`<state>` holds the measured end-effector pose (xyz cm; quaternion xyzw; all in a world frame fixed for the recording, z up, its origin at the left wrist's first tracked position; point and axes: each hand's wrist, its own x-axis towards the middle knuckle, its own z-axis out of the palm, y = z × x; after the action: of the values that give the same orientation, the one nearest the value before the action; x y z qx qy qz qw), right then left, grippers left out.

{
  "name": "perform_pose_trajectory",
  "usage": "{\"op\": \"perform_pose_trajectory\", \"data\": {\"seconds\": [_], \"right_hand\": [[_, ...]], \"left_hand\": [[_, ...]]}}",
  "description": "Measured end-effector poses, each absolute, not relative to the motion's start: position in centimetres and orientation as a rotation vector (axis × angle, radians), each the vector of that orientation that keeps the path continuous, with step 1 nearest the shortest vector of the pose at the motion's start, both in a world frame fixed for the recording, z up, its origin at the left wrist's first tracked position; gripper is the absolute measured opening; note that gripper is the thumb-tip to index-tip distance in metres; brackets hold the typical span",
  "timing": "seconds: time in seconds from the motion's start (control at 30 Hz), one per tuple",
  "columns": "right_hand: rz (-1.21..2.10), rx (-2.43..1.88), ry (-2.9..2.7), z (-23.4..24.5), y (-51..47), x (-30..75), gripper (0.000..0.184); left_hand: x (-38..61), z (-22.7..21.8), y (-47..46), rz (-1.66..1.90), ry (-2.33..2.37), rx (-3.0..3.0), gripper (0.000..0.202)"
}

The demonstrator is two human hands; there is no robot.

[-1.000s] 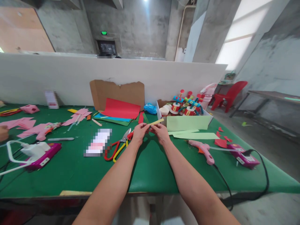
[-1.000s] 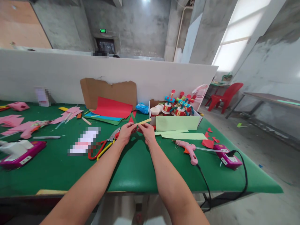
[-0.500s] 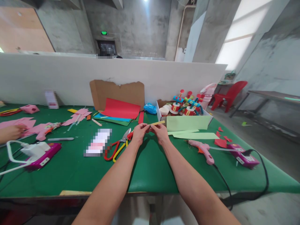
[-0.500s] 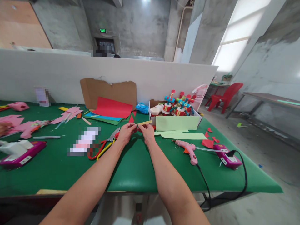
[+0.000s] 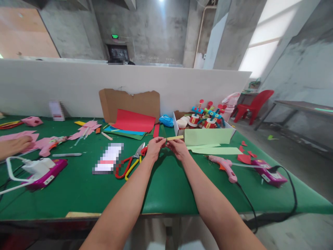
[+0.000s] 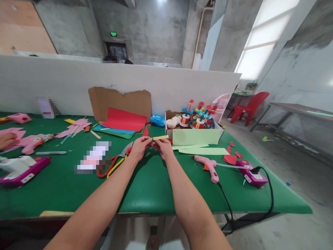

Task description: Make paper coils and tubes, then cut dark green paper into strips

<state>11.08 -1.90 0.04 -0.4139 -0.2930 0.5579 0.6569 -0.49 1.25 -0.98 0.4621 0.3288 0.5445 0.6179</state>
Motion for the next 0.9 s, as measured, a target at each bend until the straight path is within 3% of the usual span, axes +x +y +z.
{"op": "perform_pose_trajectory", "data": {"seconds": [0.43,0.9], "right_hand": [[1.257,-0.919,-0.688,0.58,-2.4,10.78,0.027],[1.223,-0.959,-0.734,0.53,-2.44,10.59,0.03]], "left_hand": [[-0.43,-0.74,1.16,1.272,0.741,1.067,0.039],[-0.61,-0.78,1.0,1.28,0.751,1.071,0.026]]}}
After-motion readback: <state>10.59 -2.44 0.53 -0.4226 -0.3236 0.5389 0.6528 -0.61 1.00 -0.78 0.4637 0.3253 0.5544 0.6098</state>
